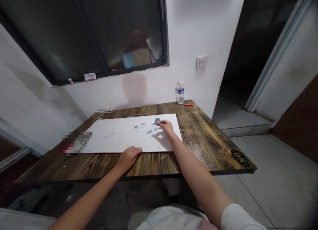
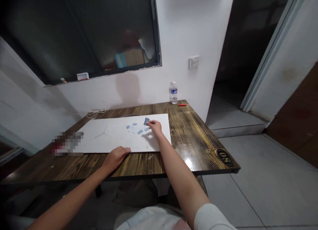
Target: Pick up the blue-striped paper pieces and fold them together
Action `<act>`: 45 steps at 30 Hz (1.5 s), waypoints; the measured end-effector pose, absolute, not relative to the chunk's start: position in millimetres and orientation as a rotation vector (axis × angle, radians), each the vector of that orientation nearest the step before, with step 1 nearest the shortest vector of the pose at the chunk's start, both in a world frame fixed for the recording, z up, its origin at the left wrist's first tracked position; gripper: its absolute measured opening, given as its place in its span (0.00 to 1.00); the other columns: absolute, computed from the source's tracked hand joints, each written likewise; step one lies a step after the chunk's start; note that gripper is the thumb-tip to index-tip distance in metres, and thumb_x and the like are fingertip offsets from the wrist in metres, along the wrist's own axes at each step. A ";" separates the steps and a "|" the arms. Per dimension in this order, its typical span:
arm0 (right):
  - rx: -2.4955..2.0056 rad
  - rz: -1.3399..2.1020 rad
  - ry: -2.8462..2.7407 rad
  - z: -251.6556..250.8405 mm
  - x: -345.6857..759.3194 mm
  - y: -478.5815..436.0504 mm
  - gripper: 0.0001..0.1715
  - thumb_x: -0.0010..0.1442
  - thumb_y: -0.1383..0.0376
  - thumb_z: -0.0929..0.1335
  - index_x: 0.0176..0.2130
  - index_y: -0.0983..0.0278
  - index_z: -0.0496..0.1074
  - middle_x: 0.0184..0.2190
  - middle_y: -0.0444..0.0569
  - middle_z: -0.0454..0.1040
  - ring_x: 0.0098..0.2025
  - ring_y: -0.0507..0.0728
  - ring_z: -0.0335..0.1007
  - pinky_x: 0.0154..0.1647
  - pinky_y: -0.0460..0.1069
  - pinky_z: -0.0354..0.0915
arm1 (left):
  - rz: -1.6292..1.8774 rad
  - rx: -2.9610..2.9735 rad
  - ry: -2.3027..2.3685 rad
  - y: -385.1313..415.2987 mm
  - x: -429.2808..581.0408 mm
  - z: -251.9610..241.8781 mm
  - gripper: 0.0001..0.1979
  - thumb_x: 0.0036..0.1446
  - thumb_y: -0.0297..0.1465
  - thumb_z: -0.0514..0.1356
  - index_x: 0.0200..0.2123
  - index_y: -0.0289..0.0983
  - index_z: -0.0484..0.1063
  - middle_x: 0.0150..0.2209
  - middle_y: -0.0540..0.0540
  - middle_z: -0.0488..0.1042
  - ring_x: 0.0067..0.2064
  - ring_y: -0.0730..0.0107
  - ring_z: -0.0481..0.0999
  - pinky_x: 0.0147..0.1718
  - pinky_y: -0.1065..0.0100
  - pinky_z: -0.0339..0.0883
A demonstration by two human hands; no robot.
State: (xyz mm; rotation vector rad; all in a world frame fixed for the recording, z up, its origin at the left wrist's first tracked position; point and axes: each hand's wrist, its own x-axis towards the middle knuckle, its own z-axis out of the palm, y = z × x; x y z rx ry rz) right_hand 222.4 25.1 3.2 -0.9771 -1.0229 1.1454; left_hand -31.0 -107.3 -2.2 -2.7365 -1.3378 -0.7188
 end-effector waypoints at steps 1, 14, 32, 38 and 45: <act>-0.974 1.142 -1.034 2.9 222.1 25.5 0.21 0.38 0.52 0.76 0.27 0.64 0.73 0.25 0.47 0.76 0.26 0.54 0.71 0.28 0.48 0.65 | -0.731 -2.746 -1.370 -105.6 -30.8 1.6 0.14 0.64 0.32 0.53 0.41 0.42 0.79 0.40 0.44 0.80 0.42 0.63 0.77 0.43 0.62 0.70; -0.956 1.100 -1.327 -5.4 211.3 29.5 0.17 0.38 0.54 0.77 0.25 0.63 0.76 0.24 0.47 0.78 0.29 0.55 0.72 0.31 0.48 0.64 | -1.075 -2.778 -1.684 -24.8 31.1 69.4 0.05 0.50 0.34 0.64 0.29 0.41 0.81 0.30 0.48 0.80 0.33 0.65 0.75 0.35 0.68 0.66; -0.993 1.088 -1.327 -3.1 214.6 29.7 0.15 0.45 0.56 0.75 0.29 0.65 0.80 0.25 0.49 0.79 0.27 0.54 0.71 0.29 0.46 0.63 | -1.504 -2.448 -1.780 21.6 60.2 48.7 0.09 0.49 0.38 0.66 0.28 0.39 0.78 0.29 0.49 0.78 0.30 0.69 0.72 0.31 0.69 0.64; -1.087 0.998 -1.168 -2.5 220.0 33.6 0.13 0.46 0.58 0.73 0.31 0.65 0.80 0.30 0.50 0.81 0.32 0.57 0.75 0.33 0.47 0.66 | -1.297 -2.419 -1.952 39.2 52.0 37.8 0.10 0.53 0.37 0.63 0.35 0.38 0.79 0.32 0.47 0.79 0.32 0.66 0.74 0.32 0.68 0.65; -1.094 1.032 -1.060 -2.7 221.3 36.2 0.13 0.45 0.60 0.73 0.31 0.65 0.79 0.30 0.50 0.81 0.32 0.57 0.76 0.34 0.48 0.67 | -0.361 -2.352 -1.835 16.8 42.1 25.5 0.14 0.58 0.41 0.58 0.33 0.39 0.80 0.39 0.41 0.78 0.43 0.56 0.74 0.33 0.65 0.62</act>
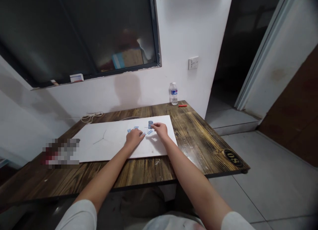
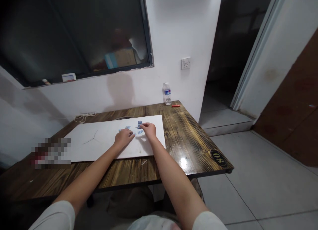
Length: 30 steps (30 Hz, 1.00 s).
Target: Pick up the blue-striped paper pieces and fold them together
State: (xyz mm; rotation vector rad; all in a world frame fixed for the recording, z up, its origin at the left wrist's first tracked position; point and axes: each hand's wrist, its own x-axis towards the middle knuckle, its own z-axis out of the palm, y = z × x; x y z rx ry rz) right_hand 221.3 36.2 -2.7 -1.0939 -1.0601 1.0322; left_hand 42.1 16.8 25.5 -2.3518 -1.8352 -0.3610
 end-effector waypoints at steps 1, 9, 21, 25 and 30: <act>-1.092 1.024 -1.067 -2.9 221.1 36.1 0.12 0.45 0.60 0.73 0.30 0.65 0.79 0.30 0.50 0.81 0.33 0.57 0.76 0.34 0.48 0.67 | -0.296 -2.341 -1.801 12.6 43.4 24.6 0.15 0.59 0.41 0.57 0.34 0.39 0.80 0.39 0.40 0.78 0.44 0.55 0.74 0.34 0.65 0.62; -1.138 0.952 -1.148 -4.3 220.5 34.6 0.12 0.46 0.58 0.73 0.30 0.64 0.79 0.29 0.48 0.80 0.32 0.57 0.75 0.35 0.48 0.67 | -0.004 -2.384 -1.780 13.3 52.9 32.8 0.17 0.62 0.36 0.53 0.35 0.36 0.81 0.37 0.37 0.78 0.41 0.55 0.76 0.37 0.64 0.62; -1.154 0.917 -1.227 -8.0 215.3 32.9 0.10 0.47 0.59 0.73 0.30 0.63 0.79 0.29 0.47 0.80 0.34 0.57 0.75 0.37 0.48 0.66 | -0.192 -2.294 -1.790 10.5 42.5 16.1 0.17 0.64 0.35 0.50 0.42 0.40 0.79 0.42 0.41 0.78 0.45 0.58 0.74 0.39 0.65 0.63; -1.186 0.919 -1.238 -9.1 214.4 32.5 0.10 0.48 0.60 0.72 0.31 0.63 0.79 0.30 0.47 0.80 0.33 0.56 0.75 0.36 0.48 0.66 | -0.187 -2.261 -1.809 10.7 45.0 13.3 0.17 0.65 0.33 0.49 0.41 0.38 0.78 0.40 0.39 0.77 0.44 0.57 0.74 0.39 0.63 0.63; -1.195 0.914 -1.249 -8.1 214.5 30.5 0.11 0.48 0.59 0.72 0.31 0.63 0.79 0.30 0.47 0.80 0.34 0.56 0.75 0.36 0.48 0.66 | -0.275 -2.260 -1.827 8.7 46.1 14.2 0.14 0.63 0.30 0.50 0.39 0.35 0.76 0.40 0.36 0.76 0.45 0.53 0.73 0.40 0.61 0.64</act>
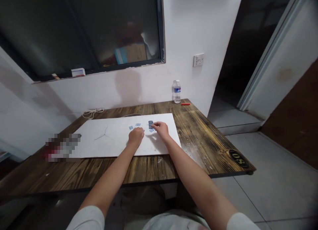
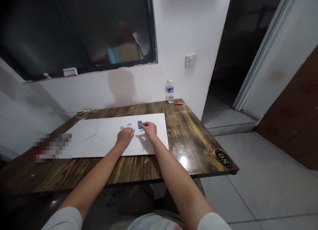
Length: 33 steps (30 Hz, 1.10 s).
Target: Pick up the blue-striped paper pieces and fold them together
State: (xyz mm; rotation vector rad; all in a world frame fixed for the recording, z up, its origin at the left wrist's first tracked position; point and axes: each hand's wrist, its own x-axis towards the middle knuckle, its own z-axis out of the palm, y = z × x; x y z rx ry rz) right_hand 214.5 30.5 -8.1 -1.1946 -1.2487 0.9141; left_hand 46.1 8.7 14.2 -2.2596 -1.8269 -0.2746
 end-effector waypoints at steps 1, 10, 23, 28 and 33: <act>-1.193 0.913 -1.250 -7.6 214.6 30.0 0.11 0.48 0.59 0.72 0.31 0.63 0.79 0.30 0.47 0.80 0.34 0.56 0.75 0.36 0.47 0.66 | -0.312 -2.256 -1.817 7.8 45.9 14.8 0.13 0.62 0.29 0.51 0.38 0.35 0.76 0.40 0.36 0.75 0.47 0.52 0.72 0.41 0.60 0.64; -1.158 0.932 -1.231 -8.0 214.2 29.9 0.13 0.47 0.57 0.72 0.31 0.63 0.78 0.30 0.47 0.80 0.34 0.57 0.75 0.36 0.48 0.66 | -0.902 -2.266 -1.909 7.8 37.1 10.6 0.10 0.58 0.29 0.56 0.39 0.41 0.77 0.35 0.46 0.78 0.38 0.62 0.76 0.39 0.64 0.66; -1.223 0.958 -1.272 -12.1 212.1 31.6 0.09 0.47 0.61 0.73 0.30 0.63 0.79 0.29 0.47 0.80 0.33 0.56 0.75 0.35 0.48 0.66 | -2.061 -2.423 -1.956 23.5 28.9 3.2 0.20 0.45 0.45 0.66 0.34 0.34 0.80 0.30 0.43 0.80 0.34 0.61 0.79 0.37 0.62 0.73; -1.195 0.987 -1.306 -13.2 210.2 32.1 0.09 0.46 0.61 0.74 0.30 0.63 0.80 0.28 0.47 0.80 0.31 0.56 0.74 0.34 0.47 0.66 | -2.050 -2.557 -1.864 23.0 31.8 2.0 0.22 0.40 0.47 0.70 0.33 0.35 0.77 0.29 0.44 0.79 0.32 0.63 0.78 0.36 0.62 0.73; -1.154 1.058 -1.332 -13.5 206.8 32.1 0.09 0.46 0.62 0.74 0.29 0.64 0.80 0.25 0.46 0.79 0.27 0.54 0.72 0.30 0.46 0.63 | -2.085 -2.583 -1.839 24.8 31.9 -0.4 0.25 0.39 0.44 0.71 0.38 0.36 0.72 0.24 0.51 0.74 0.28 0.68 0.76 0.32 0.66 0.71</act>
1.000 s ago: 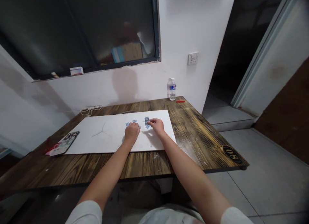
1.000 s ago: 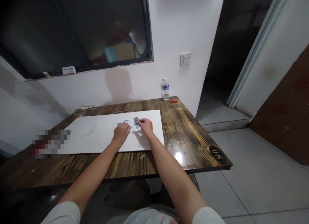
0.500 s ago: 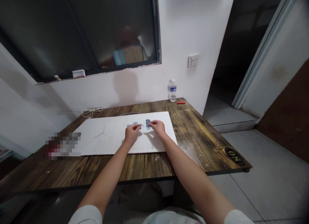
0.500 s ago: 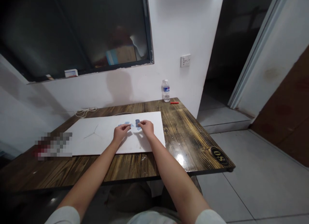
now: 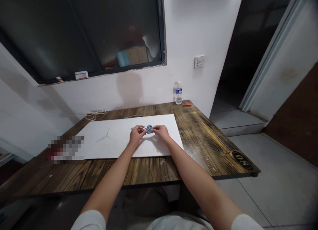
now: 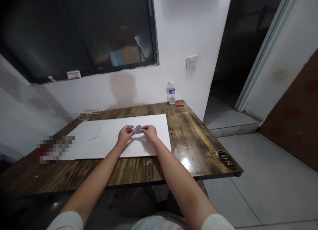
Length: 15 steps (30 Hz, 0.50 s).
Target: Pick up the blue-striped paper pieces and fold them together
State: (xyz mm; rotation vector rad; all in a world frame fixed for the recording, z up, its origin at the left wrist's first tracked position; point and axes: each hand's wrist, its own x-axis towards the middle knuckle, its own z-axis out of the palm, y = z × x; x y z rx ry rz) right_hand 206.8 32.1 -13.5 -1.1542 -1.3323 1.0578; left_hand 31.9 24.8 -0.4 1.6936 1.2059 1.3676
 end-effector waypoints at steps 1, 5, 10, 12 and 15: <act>-1.148 1.056 -1.350 -13.2 206.3 31.4 0.08 0.46 0.62 0.74 0.29 0.64 0.80 0.24 0.46 0.79 0.27 0.54 0.72 0.30 0.46 0.63 | 1.368 1.700 1.209 24.9 31.6 -0.8 0.24 0.39 0.43 0.71 0.38 0.36 0.71 0.23 0.51 0.74 0.28 0.68 0.76 0.32 0.66 0.70; -1.123 1.025 -1.416 -11.2 205.1 27.2 0.06 0.46 0.62 0.74 0.26 0.63 0.79 0.24 0.45 0.79 0.29 0.55 0.73 0.32 0.46 0.63 | 1.352 1.747 1.216 24.9 31.0 -2.8 0.21 0.42 0.41 0.69 0.37 0.37 0.70 0.23 0.52 0.73 0.27 0.70 0.74 0.30 0.68 0.68; -1.151 0.955 -1.331 -9.4 208.5 28.7 0.09 0.47 0.60 0.73 0.29 0.62 0.80 0.28 0.46 0.80 0.32 0.56 0.75 0.34 0.47 0.66 | 1.307 1.911 1.362 22.4 31.5 -0.5 0.17 0.51 0.42 0.64 0.40 0.37 0.72 0.32 0.46 0.77 0.35 0.65 0.77 0.37 0.65 0.70; -1.159 0.914 -1.217 -9.1 212.6 31.8 0.12 0.48 0.58 0.72 0.31 0.62 0.80 0.31 0.47 0.81 0.34 0.57 0.75 0.35 0.48 0.67 | 1.236 2.094 1.404 19.5 33.0 1.9 0.16 0.55 0.41 0.61 0.44 0.38 0.72 0.42 0.43 0.77 0.44 0.62 0.76 0.44 0.62 0.70; -1.169 0.866 -1.069 -8.3 219.5 35.6 0.14 0.49 0.57 0.71 0.33 0.63 0.79 0.32 0.49 0.80 0.35 0.57 0.75 0.35 0.48 0.67 | 0.977 2.419 1.397 14.6 36.9 4.0 0.19 0.57 0.39 0.60 0.52 0.42 0.71 0.56 0.41 0.71 0.59 0.57 0.67 0.56 0.55 0.61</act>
